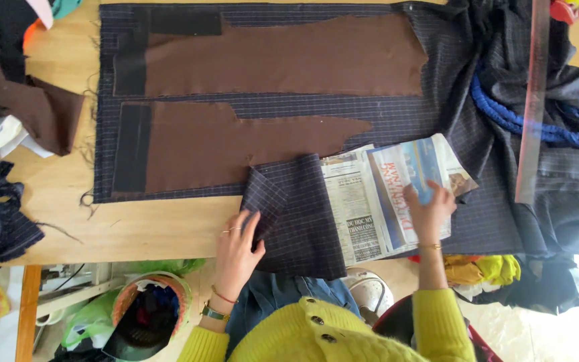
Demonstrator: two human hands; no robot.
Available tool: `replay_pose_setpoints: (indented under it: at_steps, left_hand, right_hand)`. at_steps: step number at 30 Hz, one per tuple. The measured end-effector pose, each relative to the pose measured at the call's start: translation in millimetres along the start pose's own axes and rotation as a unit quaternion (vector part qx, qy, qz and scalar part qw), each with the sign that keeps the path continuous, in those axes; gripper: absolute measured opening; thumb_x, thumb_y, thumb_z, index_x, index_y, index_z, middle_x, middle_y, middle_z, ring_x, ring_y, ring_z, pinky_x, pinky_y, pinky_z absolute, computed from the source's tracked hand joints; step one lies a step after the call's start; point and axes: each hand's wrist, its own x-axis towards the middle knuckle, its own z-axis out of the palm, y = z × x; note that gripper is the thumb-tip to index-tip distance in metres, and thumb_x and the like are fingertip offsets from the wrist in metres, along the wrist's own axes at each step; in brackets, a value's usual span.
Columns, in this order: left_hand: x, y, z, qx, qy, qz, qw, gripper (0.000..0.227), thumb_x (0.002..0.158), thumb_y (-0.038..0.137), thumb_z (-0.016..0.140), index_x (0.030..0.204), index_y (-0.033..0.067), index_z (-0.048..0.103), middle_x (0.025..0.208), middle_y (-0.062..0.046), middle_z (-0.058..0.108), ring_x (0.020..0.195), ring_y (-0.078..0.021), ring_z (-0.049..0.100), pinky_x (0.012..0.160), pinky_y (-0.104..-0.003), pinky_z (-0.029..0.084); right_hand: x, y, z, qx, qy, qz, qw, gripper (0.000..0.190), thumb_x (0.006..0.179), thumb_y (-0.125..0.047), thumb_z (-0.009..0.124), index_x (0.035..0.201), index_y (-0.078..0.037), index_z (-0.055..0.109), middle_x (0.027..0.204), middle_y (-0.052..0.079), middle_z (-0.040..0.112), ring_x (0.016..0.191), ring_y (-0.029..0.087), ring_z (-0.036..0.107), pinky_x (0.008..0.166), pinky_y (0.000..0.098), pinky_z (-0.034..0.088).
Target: The person places a newspaper on a table, lays a piece of dark patterned fabric over it, and smooths it out. They then use a pair of scissors to cut the fabric along the edge of a brown paper pattern placed on top.
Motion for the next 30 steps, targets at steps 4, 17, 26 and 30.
replay_pose_setpoints:
  at_steps: [4,17,26,30]
  left_hand:
    - [-13.8,-20.6,24.8,0.083,0.012,0.010,0.996,0.049,0.080,0.009,0.069,0.129,0.0171,0.065,0.130,-0.007,0.060,0.122,-0.0294,0.058,0.090,-0.040,0.054]
    - [-10.0,-55.7,-38.1,-0.540,0.278,-0.541,0.582,0.006,0.098,0.020,0.072,0.095,0.0155,0.070,0.087,0.002,0.068,0.078,-0.0092,0.065,0.075,-0.027,0.057]
    - [-48.8,-133.2,-22.6,-0.563,0.261,-0.513,0.593,0.018,0.101,0.025,0.062,0.097,0.0081,0.065,0.105,-0.007,0.074,0.092,-0.0172,0.069,0.082,-0.032,0.056]
    - [-40.2,-139.6,-49.0,-0.523,0.181,-0.605,0.572,0.034,0.102,0.051,0.059,0.107,0.0171,0.055,0.105,0.000,0.070,0.092,-0.0127,0.066,0.072,-0.029,0.050]
  right_hand:
    - [-1.5,35.3,-2.8,-0.002,-0.044,0.048,0.998,0.077,0.072,-0.047,0.093,0.134,-0.013,0.061,0.125,0.022,0.052,0.117,0.049,0.052,0.105,0.0578,0.038]
    - [18.4,28.2,-19.9,-0.044,-0.158,0.190,0.968,0.090,0.070,-0.070,0.091,0.129,-0.008,0.065,0.106,0.019,0.072,0.113,0.041,0.065,0.092,0.0620,0.049]
    - [40.3,-76.5,-106.1,0.174,-0.197,0.224,0.938,0.031,0.100,-0.033,0.072,0.108,-0.003,0.068,0.095,0.007,0.067,0.084,0.016,0.055,0.073,0.0365,0.042]
    - [42.7,-177.6,-160.8,0.321,-0.232,0.138,0.908,0.028,0.100,-0.004,0.058,0.126,-0.003,0.066,0.119,0.008,0.071,0.108,0.015,0.064,0.098,0.0304,0.050]
